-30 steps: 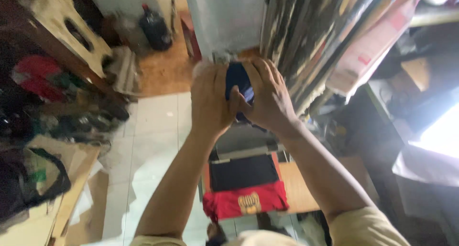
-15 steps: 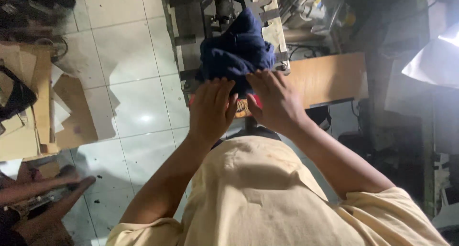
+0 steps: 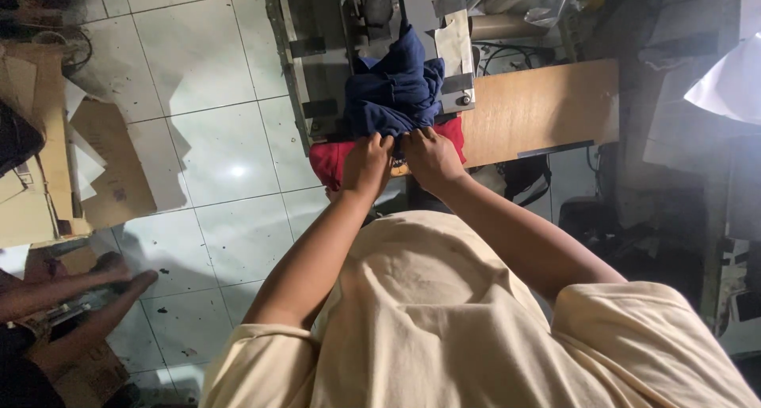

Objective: The person folds a red t-shirt with a bear graphic and a black t-shirt with a bear graphic using a cardboard folding board. They place the shirts on the board, fold the sides and bottom up, and then fold the shirts in half.

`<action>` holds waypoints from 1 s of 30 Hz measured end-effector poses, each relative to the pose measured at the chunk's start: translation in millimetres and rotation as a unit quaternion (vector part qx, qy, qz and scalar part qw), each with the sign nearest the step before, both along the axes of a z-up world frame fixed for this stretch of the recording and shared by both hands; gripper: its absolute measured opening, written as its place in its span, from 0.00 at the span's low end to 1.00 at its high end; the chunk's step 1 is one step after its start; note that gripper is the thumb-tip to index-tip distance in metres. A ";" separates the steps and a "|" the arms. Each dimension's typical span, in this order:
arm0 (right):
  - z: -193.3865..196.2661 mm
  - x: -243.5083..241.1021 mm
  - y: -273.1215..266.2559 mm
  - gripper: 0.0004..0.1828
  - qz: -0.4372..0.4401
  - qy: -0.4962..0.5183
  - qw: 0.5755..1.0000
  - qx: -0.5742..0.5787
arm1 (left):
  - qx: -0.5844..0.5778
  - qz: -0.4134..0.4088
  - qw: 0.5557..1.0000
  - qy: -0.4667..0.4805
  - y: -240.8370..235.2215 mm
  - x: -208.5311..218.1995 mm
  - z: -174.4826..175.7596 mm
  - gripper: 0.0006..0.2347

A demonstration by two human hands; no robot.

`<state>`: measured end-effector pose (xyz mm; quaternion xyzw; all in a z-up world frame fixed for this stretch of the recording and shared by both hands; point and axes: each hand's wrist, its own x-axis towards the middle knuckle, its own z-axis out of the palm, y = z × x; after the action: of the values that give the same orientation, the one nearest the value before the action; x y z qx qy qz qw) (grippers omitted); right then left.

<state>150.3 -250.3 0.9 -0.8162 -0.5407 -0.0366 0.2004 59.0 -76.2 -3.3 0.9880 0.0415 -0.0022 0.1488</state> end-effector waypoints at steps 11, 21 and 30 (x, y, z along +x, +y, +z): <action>-26.2 -1.4 3.3 0.02 -0.029 -0.018 0.999 -0.023 | -0.001 -0.006 0.999 0.032 2.9 1.7 -21.1 0.08; -24.5 -4.4 5.1 0.04 -0.040 0.022 0.999 -0.010 | -0.020 -0.008 0.998 0.058 5.8 3.2 -10.1 0.10; -51.7 -4.1 2.7 0.02 -0.051 -0.008 0.998 -0.042 | -0.005 -0.008 0.997 0.072 2.5 1.7 -6.1 0.13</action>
<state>146.1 -247.6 -50.8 -0.8499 -0.5013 -0.0303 0.1593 60.7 -73.7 -9.4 0.9848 0.0441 -0.0750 0.1506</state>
